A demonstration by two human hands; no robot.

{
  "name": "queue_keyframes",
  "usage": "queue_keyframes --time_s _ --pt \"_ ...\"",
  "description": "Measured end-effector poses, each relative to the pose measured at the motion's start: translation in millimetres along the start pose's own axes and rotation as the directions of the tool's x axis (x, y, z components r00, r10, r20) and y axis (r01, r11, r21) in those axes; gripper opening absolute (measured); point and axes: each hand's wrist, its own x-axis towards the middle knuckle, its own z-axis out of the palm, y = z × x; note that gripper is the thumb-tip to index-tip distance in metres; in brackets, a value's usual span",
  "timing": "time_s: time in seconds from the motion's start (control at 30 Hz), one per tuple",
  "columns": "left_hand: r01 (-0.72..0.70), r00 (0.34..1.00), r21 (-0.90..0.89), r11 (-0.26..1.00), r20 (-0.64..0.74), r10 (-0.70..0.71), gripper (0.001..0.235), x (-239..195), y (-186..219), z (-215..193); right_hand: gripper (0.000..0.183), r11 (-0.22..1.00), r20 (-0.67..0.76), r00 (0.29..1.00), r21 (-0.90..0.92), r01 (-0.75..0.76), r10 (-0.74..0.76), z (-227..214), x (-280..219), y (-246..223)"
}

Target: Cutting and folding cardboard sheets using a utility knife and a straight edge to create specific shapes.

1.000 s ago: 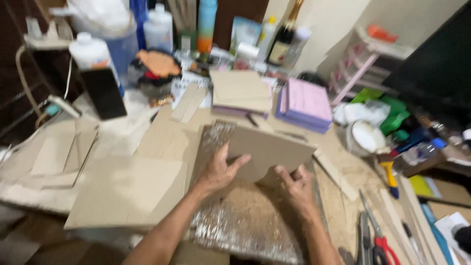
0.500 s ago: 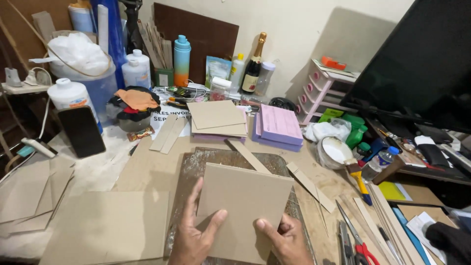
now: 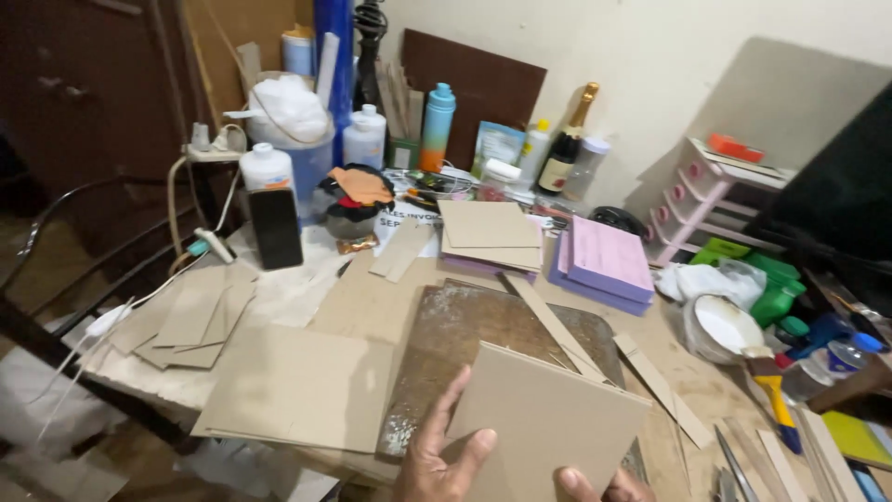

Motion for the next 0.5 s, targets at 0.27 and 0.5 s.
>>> queue_keyframes --time_s 0.27,0.5 --pt "0.005 0.991 0.256 0.967 0.131 -0.040 0.067 23 15 -4 0.034 0.964 -0.093 0.981 -0.224 0.146 -0.171 -60 98 88" --pt "0.205 0.959 0.126 0.971 0.170 -0.225 0.079 56 37 10 0.052 0.995 0.099 0.995 -0.101 0.015 -0.005 28 35 -37"
